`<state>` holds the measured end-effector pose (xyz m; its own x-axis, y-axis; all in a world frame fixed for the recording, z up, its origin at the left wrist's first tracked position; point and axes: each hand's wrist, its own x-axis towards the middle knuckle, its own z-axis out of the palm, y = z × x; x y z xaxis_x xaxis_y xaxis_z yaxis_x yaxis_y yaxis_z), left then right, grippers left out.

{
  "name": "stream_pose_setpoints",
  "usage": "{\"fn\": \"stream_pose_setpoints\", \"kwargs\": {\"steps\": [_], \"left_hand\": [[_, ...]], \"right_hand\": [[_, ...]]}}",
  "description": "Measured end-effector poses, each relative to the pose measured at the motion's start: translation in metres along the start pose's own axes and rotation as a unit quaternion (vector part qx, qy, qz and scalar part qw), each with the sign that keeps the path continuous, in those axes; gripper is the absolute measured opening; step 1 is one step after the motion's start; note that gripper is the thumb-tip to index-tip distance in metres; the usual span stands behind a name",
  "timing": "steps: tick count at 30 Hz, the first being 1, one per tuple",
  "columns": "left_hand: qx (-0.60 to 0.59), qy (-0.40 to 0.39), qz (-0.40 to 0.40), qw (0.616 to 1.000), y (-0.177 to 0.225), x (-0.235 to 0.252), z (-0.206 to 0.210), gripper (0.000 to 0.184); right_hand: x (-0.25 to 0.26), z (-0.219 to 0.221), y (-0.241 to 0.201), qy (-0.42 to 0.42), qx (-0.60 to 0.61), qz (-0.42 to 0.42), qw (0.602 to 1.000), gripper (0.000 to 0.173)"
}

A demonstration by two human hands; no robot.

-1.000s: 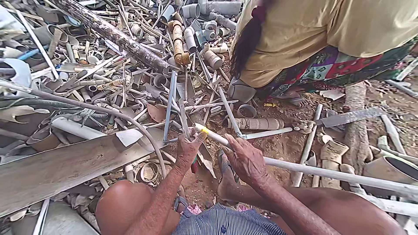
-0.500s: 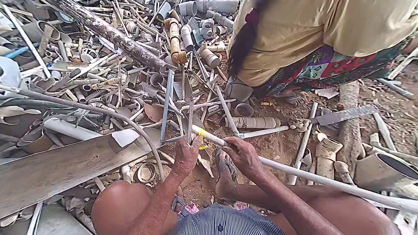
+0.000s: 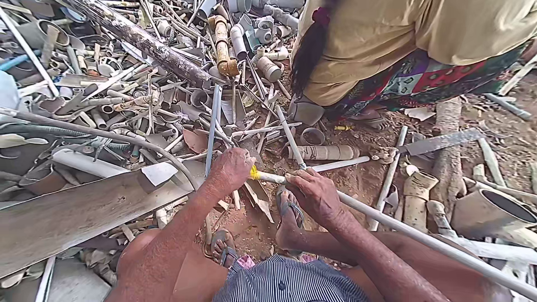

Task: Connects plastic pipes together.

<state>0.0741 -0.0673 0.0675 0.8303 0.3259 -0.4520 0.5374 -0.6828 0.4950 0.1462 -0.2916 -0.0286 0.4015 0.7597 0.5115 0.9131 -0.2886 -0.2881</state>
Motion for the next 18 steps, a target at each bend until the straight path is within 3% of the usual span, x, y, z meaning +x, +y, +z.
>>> {"fn": "stream_pose_setpoints", "kwargs": {"steps": [5, 10, 13, 15, 18], "left_hand": [[-0.022, -0.083, 0.028, 0.996, -0.029, 0.046, -0.012, 0.036], [-0.229, -0.096, -0.035, 0.968, -0.048, 0.047, 0.005, 0.03], [-0.304, -0.045, -0.048, 0.951, -0.061, 0.043, 0.002, 0.032], [-0.294, -0.02, -0.021, 0.955, -0.071, 0.039, -0.004, 0.028], [-0.188, -0.058, 0.013, 0.98, -0.073, 0.029, -0.01, 0.029]], "right_hand": [[-0.003, -0.004, 0.0, 0.007, -0.005, -0.027, 1.0, 0.017], [-0.006, -0.003, 0.004, -0.001, 0.007, -0.033, 0.999, 0.017], [-0.009, 0.0, 0.001, -0.01, 0.009, -0.037, 0.999, 0.017], [-0.009, -0.001, 0.001, -0.014, 0.004, -0.041, 0.999, 0.016], [-0.008, -0.002, 0.0, -0.023, 0.007, -0.044, 0.999, 0.015]]}}
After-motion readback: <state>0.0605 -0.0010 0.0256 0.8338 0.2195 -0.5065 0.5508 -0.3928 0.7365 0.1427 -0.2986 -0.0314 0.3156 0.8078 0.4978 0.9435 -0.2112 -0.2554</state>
